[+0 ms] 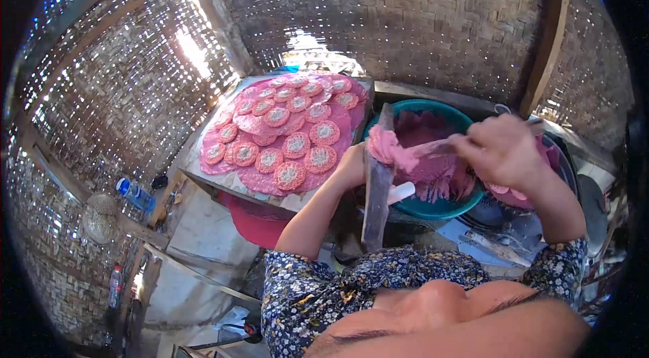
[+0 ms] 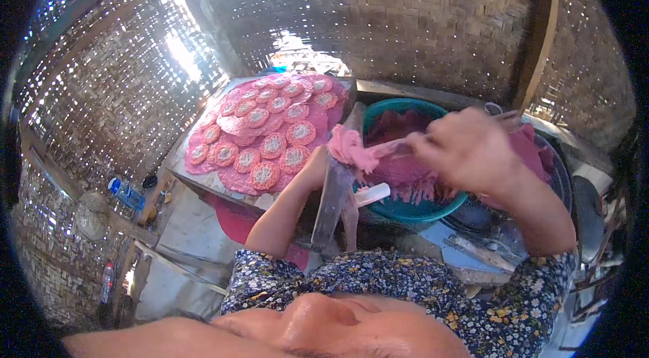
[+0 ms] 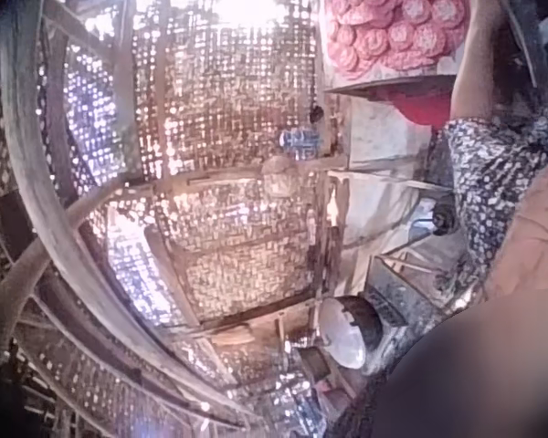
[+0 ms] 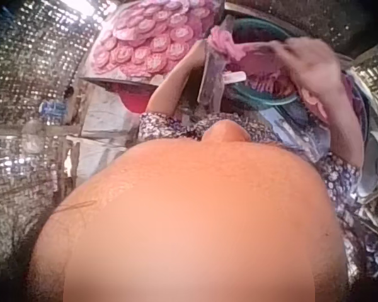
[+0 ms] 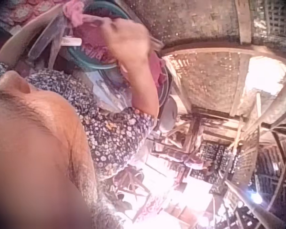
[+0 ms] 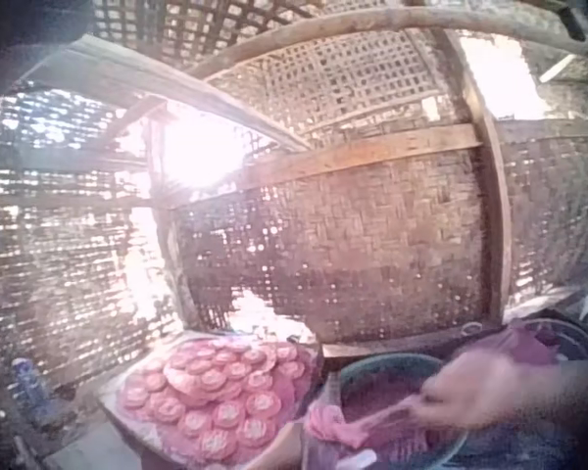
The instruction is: The person uses a wooden press to shape pink batter into circular patterns on a cloth-lined tray. They repeatedly scoop batter from a green basin, fill the press, and release the formed cakes onto the tray.
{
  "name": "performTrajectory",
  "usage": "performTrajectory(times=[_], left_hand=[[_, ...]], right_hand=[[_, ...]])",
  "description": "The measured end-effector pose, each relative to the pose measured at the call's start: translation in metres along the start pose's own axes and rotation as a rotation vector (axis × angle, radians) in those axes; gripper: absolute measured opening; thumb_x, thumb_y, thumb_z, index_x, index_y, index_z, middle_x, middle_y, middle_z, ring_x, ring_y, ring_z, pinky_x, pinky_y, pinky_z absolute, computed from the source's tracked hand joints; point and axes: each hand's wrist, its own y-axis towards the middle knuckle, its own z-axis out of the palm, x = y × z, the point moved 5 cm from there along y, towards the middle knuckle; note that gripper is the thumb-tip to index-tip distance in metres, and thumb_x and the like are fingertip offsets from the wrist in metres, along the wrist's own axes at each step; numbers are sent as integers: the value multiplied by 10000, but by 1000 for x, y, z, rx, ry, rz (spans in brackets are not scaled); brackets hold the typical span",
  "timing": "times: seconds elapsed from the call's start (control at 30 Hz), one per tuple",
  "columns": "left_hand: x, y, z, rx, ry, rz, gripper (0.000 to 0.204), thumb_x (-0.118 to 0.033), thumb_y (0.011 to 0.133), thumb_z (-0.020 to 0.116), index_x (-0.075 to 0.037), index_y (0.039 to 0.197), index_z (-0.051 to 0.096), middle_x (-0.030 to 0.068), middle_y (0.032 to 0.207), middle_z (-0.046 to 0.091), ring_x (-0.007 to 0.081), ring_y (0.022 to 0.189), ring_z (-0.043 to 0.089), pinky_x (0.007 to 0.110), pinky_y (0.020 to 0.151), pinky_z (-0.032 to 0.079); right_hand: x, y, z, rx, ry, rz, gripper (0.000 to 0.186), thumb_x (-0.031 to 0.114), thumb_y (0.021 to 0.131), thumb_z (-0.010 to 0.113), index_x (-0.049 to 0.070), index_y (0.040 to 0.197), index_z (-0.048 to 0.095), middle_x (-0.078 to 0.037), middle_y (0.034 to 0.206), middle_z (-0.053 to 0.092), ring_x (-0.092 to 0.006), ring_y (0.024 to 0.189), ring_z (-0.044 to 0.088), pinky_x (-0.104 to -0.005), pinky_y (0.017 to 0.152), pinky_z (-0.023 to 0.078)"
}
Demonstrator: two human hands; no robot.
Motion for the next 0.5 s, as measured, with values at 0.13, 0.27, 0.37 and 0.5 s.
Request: performTrajectory(times=[0.13,0.27,0.37,0.5], left_hand=[[-1,6,5,-107,-77,-35,467,-371,655,664,-83,1014,586,160,959,619,322,912,590,385,754,469],[-14,10,-3,-79,-163,4,506,-383,626,692,-98,1028,578,170,960,613,334,906,588,398,759,465],[-40,6,-8,-132,27,37,524,-383,610,705,-69,1006,564,185,922,608,362,883,581,416,759,462],[-51,13,-6,-152,-2,20,507,-382,604,703,-11,905,532,212,872,599,385,860,572,437,759,454]], right_hand=[[-25,-7,-32,-358,-47,179,239,197,613,677,119,828,606,-24,658,479,-217,609,523,-340,522,401],[-22,-5,-19,-184,5,113,296,182,581,701,122,851,597,-29,669,490,-219,647,536,-354,569,415],[-19,-5,-7,-30,71,87,285,204,605,673,127,864,584,-25,673,491,-214,662,537,-353,595,416],[8,14,17,12,-21,-19,197,199,680,581,117,859,568,-12,688,498,-187,676,537,-328,597,410]])
